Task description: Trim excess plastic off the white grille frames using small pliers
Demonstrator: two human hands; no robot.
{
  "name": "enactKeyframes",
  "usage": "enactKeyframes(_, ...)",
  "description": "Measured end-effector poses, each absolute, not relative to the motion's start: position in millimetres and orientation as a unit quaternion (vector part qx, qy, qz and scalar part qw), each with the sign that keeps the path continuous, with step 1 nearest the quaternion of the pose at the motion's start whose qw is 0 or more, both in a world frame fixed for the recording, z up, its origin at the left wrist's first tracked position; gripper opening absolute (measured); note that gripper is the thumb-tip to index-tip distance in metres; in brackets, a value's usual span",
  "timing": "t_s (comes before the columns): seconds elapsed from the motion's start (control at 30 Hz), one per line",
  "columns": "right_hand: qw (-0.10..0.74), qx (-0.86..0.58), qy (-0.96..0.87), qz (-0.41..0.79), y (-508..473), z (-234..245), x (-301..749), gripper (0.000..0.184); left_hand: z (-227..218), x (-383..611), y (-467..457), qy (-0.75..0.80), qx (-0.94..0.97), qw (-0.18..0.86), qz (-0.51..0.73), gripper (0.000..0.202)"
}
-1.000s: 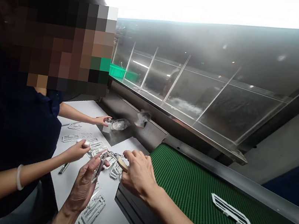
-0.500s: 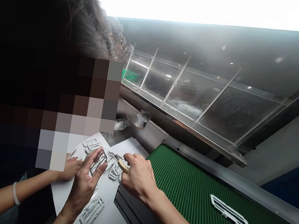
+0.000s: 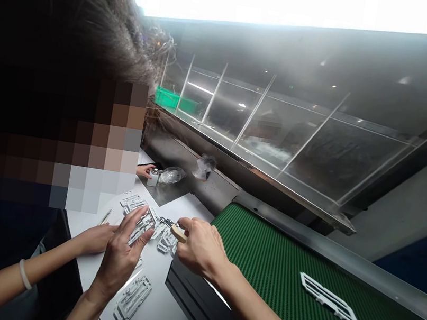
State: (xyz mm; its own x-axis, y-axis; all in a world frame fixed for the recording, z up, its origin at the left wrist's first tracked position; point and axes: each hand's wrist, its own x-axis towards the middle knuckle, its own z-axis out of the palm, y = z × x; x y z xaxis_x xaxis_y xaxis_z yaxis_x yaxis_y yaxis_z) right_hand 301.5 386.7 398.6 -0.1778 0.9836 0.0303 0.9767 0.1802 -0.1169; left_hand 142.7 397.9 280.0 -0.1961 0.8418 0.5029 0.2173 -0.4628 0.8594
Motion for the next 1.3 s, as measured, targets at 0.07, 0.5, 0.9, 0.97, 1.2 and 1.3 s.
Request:
enactKeyframes(0.07,0.048,-0.638,-0.768,0.036,386.7,398.5,301.1,0.016,279.9,141.9,399.1,0.451,0.590,0.244,0.624,0.042)
enactKeyframes(0.5,0.050,-0.641,-0.765,0.027,388.1,395.9,299.0,0.015,278.0,142.6,402.7,0.442,0.599,0.237,0.624,0.042)
enactKeyframes(0.9,0.049,-0.640,-0.766,0.029,387.6,393.2,299.2,0.018,283.6,137.7,400.2,0.455,0.608,0.235,0.607,0.044)
enactKeyframes(0.97,0.050,-0.638,-0.768,0.028,387.6,391.9,299.9,0.018,282.3,137.7,400.2,0.457,0.606,0.236,0.606,0.045)
enactKeyframes(1.2,0.050,-0.634,-0.771,0.026,387.8,391.2,299.3,0.015,281.4,139.0,399.1,0.450,0.608,0.240,0.609,0.043)
enactKeyframes(1.3,0.046,-0.644,-0.763,0.028,388.1,390.7,298.3,0.016,283.1,139.4,398.4,0.449,0.607,0.246,0.608,0.043)
